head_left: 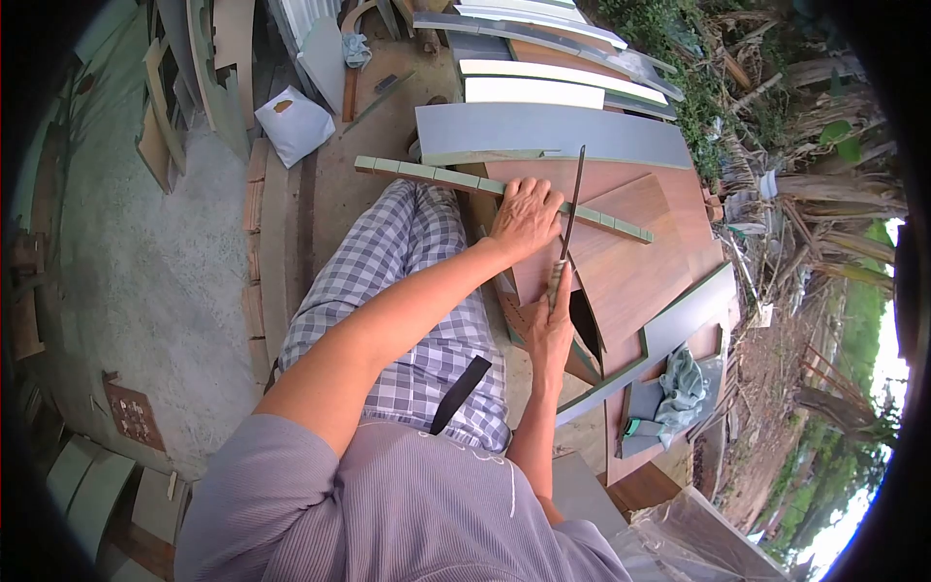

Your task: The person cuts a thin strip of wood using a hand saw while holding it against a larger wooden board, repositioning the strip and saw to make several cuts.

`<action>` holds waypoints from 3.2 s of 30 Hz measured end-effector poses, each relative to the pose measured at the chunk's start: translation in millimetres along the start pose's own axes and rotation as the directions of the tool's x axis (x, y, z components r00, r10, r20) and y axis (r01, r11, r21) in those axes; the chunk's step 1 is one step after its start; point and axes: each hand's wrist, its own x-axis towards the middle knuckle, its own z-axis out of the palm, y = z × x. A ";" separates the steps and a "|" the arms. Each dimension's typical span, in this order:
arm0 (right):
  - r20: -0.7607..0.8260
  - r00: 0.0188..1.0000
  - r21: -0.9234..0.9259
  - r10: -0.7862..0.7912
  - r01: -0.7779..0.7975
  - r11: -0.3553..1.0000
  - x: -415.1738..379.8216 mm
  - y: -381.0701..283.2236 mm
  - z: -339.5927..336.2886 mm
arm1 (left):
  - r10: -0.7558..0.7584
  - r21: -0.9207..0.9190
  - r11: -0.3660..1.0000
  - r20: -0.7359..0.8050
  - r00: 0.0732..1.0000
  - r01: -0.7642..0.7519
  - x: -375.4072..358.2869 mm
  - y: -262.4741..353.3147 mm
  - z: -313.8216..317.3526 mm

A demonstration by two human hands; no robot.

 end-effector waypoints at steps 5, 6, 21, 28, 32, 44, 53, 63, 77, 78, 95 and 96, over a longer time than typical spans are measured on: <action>-0.099 0.983 -0.023 -0.157 0.155 0.988 -6.9 19.9 10.8 | 0.003 0.001 1.000 0.010 1.000 -0.003 0.4 1.1 -3.4; -0.066 0.993 0.001 -0.098 0.098 0.995 -9.3 21.5 10.3 | -0.005 -0.007 1.000 0.022 1.000 0.006 0.7 1.0 -3.8; -0.075 0.991 -0.026 -0.112 0.110 0.994 -11.8 27.0 11.7 | -0.008 0.000 1.000 0.025 1.000 0.008 0.5 0.6 -2.1; -0.026 0.998 0.001 -0.056 0.056 0.998 1.3 6.0 0.4 | 0.001 0.007 1.000 -0.006 1.000 -0.001 0.7 0.6 -0.6; 0.016 1.000 0.001 0.007 -0.007 1.000 -0.4 7.1 1.2 | 0.004 0.014 1.000 -0.001 1.000 -0.004 1.5 0.2 -2.2; 0.037 0.998 -0.040 0.043 -0.041 0.998 3.4 2.5 -2.4 | 0.003 0.002 1.000 -0.008 1.000 -0.003 0.1 0.4 -0.4; -0.072 0.995 0.006 -0.073 0.073 0.997 -11.9 26.2 12.6 | -0.011 -0.010 1.000 0.035 0.999 0.012 -1.1 0.8 0.4; 0.004 1.000 -0.014 -0.016 0.016 1.000 -2.4 10.6 4.4 | -0.006 0.003 1.000 0.032 0.999 0.006 0.1 -1.0 -0.9; 0.069 0.994 -0.061 0.090 -0.086 0.994 4.0 -4.1 -4.8 | -0.012 -0.005 1.000 0.031 0.999 0.012 0.4 -0.1 -1.2; 0.001 1.000 -0.034 -0.018 0.018 0.999 -1.0 6.0 0.9 | -0.013 -0.008 1.000 0.037 0.999 0.013 0.5 -0.4 -1.1; -0.013 1.000 0.036 -0.017 0.017 0.999 -8.0 13.2 6.2 | -0.018 -0.016 1.000 0.048 0.999 0.019 -0.4 0.0 0.5; -0.009 1.000 0.030 0.003 -0.003 1.000 -10.6 16.6 7.7 | -0.026 -0.018 0.999 0.063 0.998 0.027 -0.4 -0.4 0.4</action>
